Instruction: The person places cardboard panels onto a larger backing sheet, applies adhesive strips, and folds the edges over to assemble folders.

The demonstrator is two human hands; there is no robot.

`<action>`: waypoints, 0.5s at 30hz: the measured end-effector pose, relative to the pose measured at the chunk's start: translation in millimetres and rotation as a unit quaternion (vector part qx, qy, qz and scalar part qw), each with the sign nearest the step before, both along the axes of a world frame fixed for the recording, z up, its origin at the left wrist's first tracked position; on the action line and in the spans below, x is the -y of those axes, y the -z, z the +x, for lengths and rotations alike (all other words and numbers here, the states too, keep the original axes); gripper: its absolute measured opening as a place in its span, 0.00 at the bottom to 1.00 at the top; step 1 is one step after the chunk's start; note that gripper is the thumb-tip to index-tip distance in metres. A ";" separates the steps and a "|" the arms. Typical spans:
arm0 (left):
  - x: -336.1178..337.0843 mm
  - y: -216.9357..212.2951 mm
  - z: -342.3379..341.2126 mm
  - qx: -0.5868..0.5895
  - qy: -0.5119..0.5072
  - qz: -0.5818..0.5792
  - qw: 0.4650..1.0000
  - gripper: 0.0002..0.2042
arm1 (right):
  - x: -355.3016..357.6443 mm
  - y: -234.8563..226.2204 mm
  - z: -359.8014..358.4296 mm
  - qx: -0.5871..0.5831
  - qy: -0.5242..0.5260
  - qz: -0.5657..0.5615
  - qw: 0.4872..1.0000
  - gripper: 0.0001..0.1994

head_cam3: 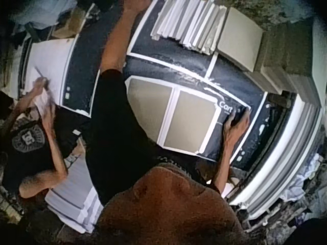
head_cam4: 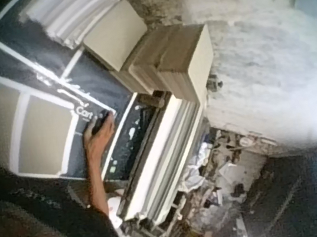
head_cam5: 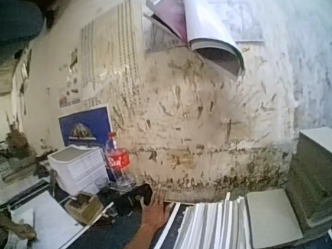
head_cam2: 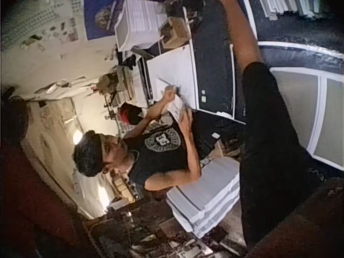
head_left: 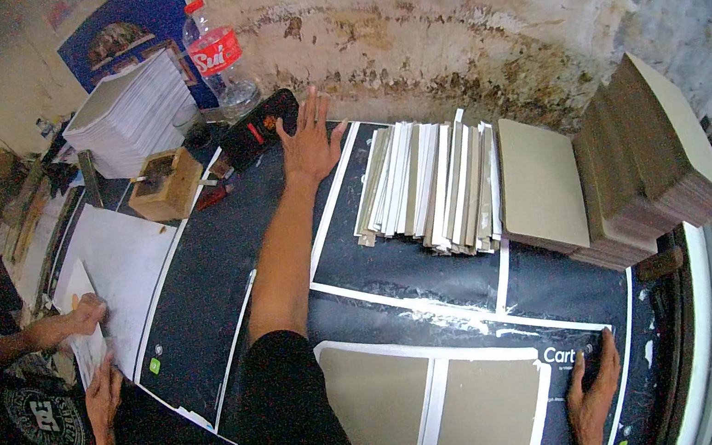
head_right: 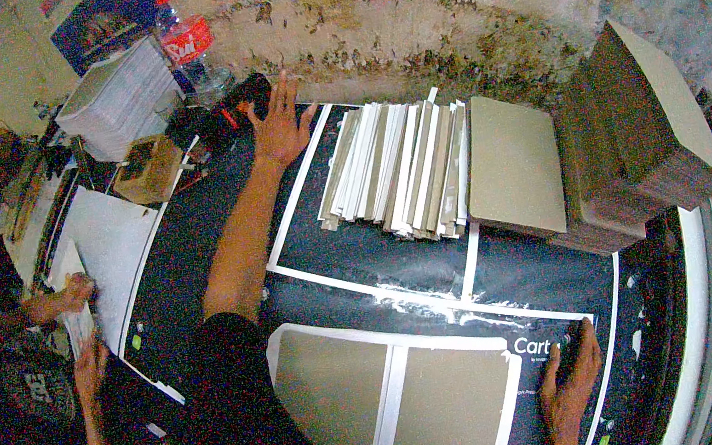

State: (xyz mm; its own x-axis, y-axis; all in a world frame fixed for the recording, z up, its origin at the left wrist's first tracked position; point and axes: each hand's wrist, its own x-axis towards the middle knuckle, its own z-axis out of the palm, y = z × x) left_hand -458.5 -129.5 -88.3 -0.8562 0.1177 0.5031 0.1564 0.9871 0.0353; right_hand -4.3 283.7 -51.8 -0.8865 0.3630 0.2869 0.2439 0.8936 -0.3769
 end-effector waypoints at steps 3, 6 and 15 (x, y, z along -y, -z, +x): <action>-2.9 0.3 4.3 0.006 -0.020 -0.008 1.000 0.33 | 0.1 1.1 -0.8 -0.010 0.003 -0.008 1.000 0.28; -3.7 5.0 9.2 0.028 -0.026 0.027 0.999 0.33 | -2.1 0.6 0.5 -0.013 -0.004 0.005 1.000 0.29; 0.8 27.8 67.6 -0.019 0.092 0.169 0.981 0.31 | -17.3 21.9 -1.0 -0.003 -0.029 -0.007 1.000 0.31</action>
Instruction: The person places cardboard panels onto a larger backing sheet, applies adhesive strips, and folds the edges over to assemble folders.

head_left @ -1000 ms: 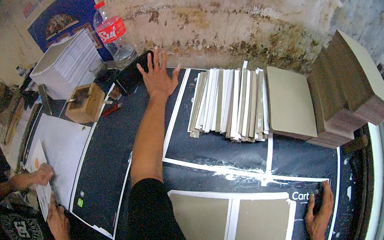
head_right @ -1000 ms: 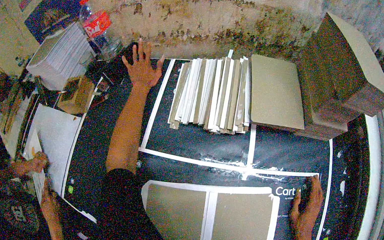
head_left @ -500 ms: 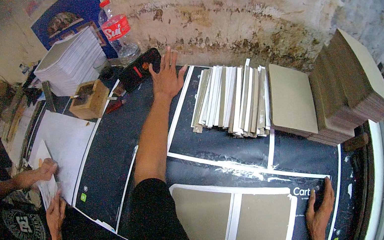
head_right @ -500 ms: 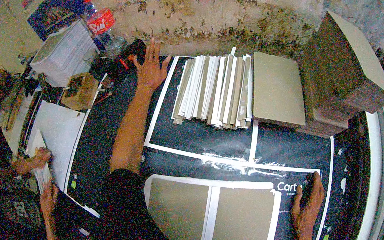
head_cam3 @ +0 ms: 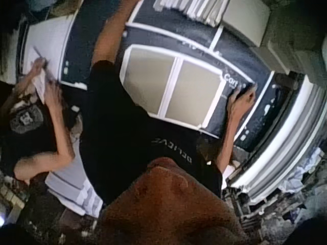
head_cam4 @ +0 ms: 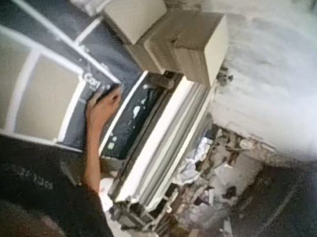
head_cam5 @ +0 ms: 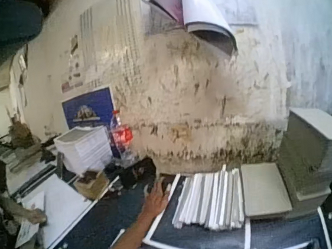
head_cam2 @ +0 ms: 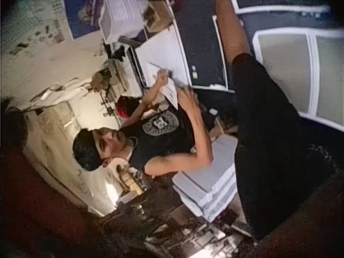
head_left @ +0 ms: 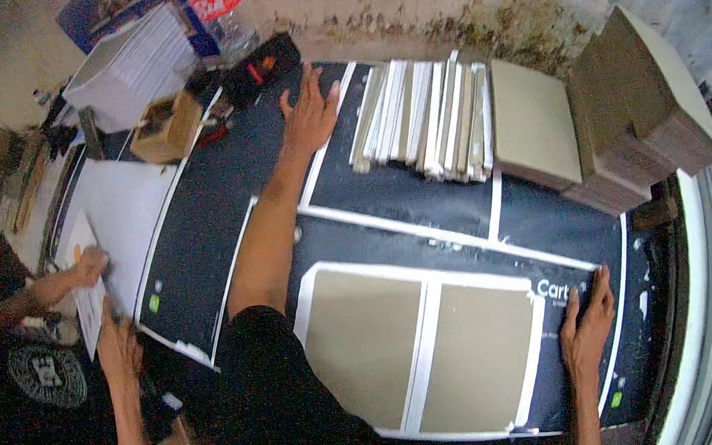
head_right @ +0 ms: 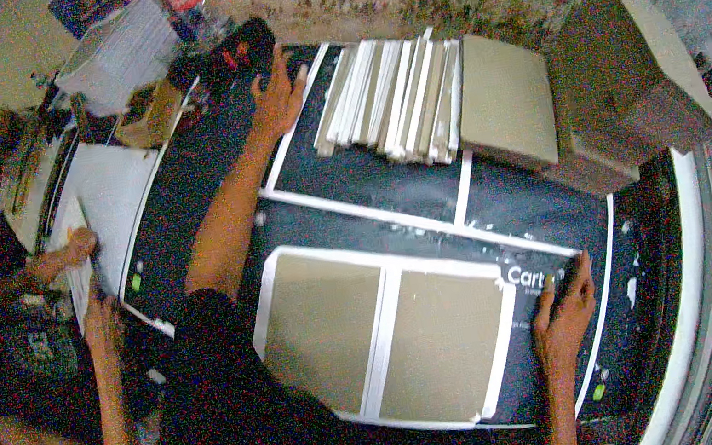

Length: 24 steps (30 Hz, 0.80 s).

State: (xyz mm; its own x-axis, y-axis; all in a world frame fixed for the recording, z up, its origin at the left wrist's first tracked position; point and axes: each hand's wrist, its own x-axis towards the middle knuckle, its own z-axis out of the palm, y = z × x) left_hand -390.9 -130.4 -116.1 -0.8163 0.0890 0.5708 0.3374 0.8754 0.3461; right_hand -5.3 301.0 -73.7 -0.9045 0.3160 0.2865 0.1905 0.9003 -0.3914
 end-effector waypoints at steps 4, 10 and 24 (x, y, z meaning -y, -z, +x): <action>-4.8 -20.4 66.2 0.112 0.086 0.163 0.976 0.31 | -0.4 -5.0 2.5 0.051 0.022 0.103 0.993 0.31; 54.0 -32.7 180.9 0.236 0.068 0.324 0.914 0.24 | -7.3 -1.2 5.1 0.037 -0.023 0.126 0.991 0.29; 40.6 -58.3 296.2 0.254 0.060 0.041 0.964 0.37 | 13.4 -24.8 47.6 -0.101 -0.004 -0.194 0.976 0.07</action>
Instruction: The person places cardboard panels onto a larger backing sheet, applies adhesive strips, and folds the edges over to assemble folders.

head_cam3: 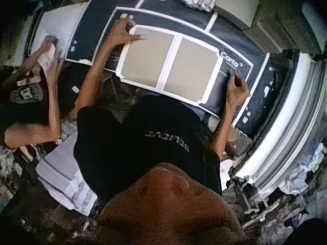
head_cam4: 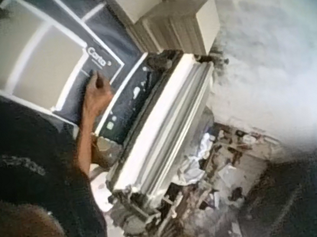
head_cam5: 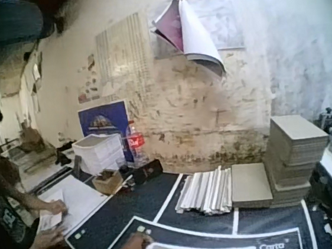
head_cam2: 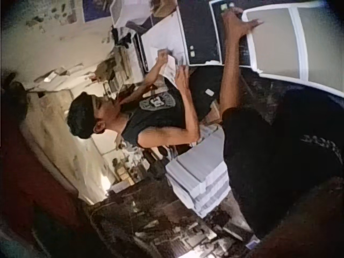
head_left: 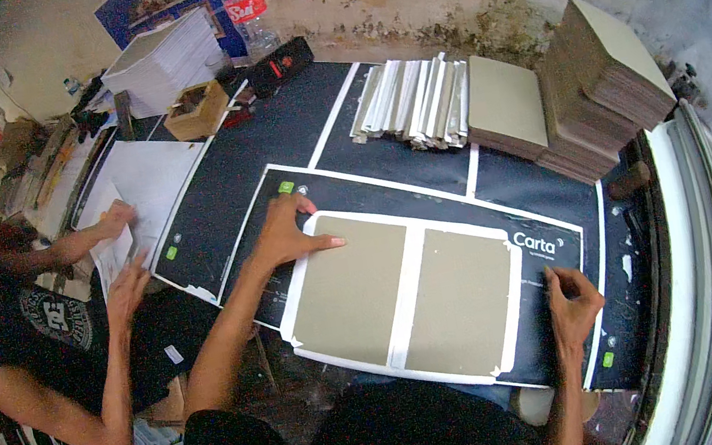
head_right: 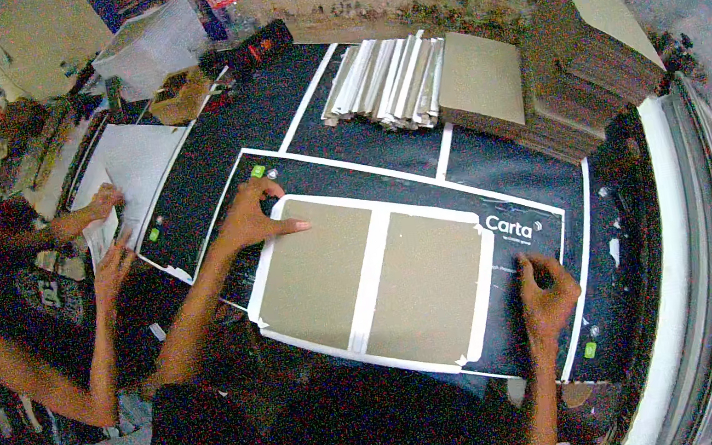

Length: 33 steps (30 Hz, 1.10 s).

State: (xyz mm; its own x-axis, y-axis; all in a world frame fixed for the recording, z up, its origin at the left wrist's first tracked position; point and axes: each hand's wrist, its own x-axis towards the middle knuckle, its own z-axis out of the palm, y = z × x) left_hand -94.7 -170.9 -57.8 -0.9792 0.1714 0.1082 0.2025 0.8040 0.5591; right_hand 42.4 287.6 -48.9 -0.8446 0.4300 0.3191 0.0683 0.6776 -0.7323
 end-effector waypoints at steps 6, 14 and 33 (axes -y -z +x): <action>-6.9 -11.9 -6.3 0.095 -0.017 0.167 0.981 0.32 | 40.3 -24.6 -35.1 -0.033 -0.184 0.035 0.982 0.12; -5.7 -11.9 5.9 0.167 0.013 0.407 0.898 0.32 | 118.6 -30.6 -137.5 0.142 -0.449 0.041 0.881 0.41; -31.5 18.7 15.1 0.018 -0.001 0.310 0.951 0.35 | 142.7 -41.1 -175.2 0.165 -0.506 0.256 0.807 0.39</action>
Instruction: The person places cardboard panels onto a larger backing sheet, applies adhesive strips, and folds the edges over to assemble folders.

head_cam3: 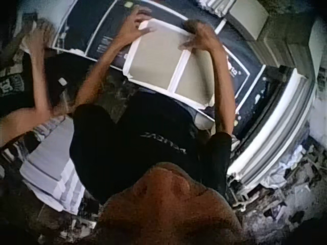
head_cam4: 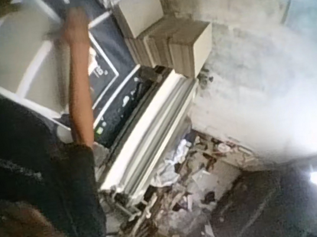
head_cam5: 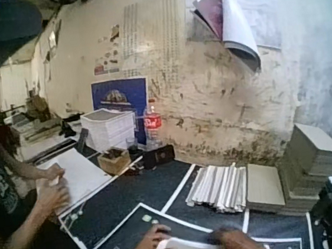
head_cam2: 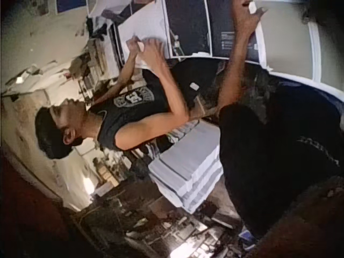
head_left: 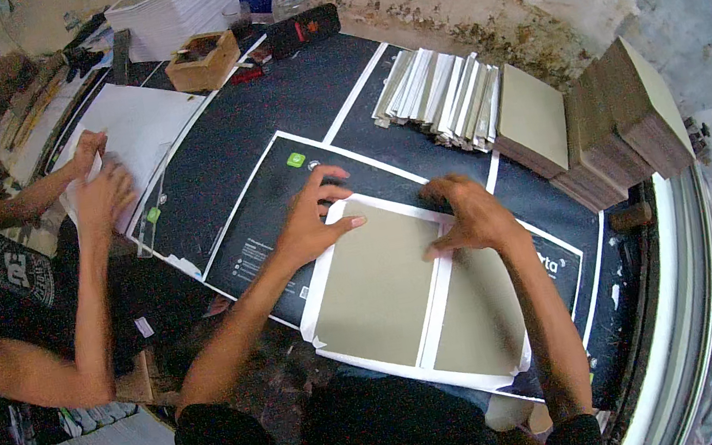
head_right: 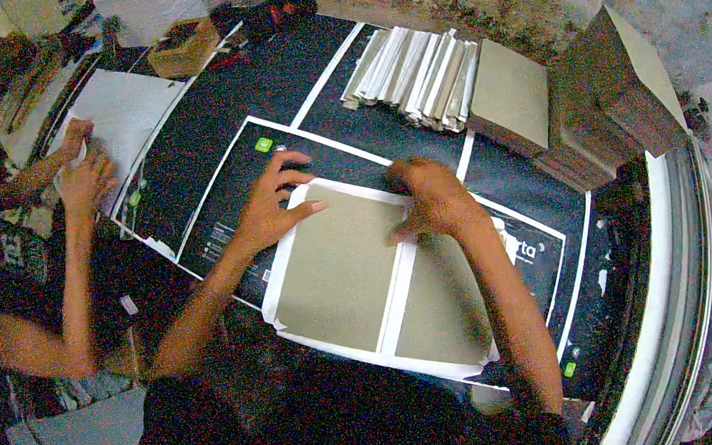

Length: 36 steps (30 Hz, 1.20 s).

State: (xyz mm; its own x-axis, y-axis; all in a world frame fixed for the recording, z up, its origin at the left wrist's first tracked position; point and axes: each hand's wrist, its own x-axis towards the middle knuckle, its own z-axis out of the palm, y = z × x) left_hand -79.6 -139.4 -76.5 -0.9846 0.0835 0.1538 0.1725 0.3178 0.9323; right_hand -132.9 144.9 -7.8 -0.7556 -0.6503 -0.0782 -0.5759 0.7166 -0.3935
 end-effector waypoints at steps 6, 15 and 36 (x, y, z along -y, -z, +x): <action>8.0 -9.2 -2.6 -0.091 -0.002 -0.132 0.987 0.38 | 51.5 27.9 -14.2 -0.069 -0.083 -0.148 0.983 0.31; 16.2 -10.8 3.4 -0.058 -0.005 -0.091 0.994 0.38 | 87.1 28.2 -20.8 -0.062 -0.128 -0.094 0.985 0.20; 16.3 -4.9 -10.8 0.019 -0.016 -0.082 0.996 0.32 | 97.7 13.1 -14.9 -0.159 -0.184 -0.101 0.965 0.10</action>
